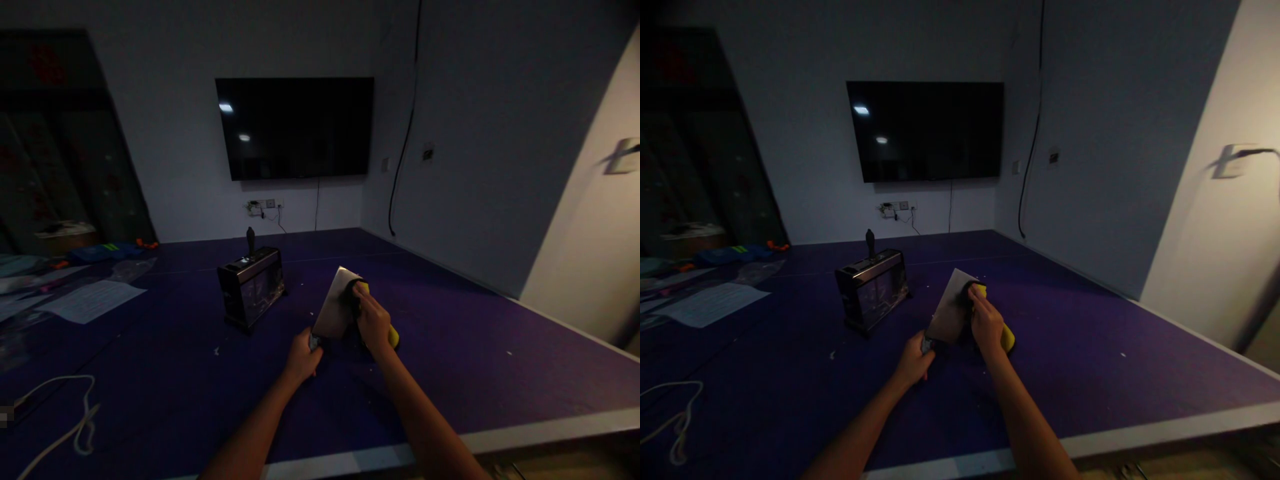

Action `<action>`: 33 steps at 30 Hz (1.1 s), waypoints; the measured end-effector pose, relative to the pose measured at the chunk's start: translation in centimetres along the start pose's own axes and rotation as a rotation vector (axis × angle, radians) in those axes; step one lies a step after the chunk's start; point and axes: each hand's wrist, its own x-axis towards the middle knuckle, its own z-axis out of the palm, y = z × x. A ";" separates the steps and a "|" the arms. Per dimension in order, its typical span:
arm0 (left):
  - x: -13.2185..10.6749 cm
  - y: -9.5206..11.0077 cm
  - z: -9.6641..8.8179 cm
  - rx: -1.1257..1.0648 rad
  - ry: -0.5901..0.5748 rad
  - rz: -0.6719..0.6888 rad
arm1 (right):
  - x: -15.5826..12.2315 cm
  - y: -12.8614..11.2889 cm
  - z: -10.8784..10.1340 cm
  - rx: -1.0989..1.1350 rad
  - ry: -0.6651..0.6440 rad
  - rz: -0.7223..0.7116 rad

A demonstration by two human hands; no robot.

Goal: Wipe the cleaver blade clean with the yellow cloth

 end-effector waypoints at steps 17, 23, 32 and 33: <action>0.3 -0.2 0.1 -0.087 0.065 -0.064 | 0.1 -0.4 0.1 0.008 -0.135 -0.016; 0.8 0.0 -0.6 -0.278 0.244 -0.089 | -0.6 -2.4 1.2 0.078 -0.431 -0.148; 1.2 0.5 -1.6 -0.399 0.406 -0.091 | -1.1 -4.1 1.9 0.109 -0.610 -0.246; 1.2 0.5 -1.6 -0.402 0.408 -0.091 | -1.1 -4.1 1.9 0.114 -0.621 -0.245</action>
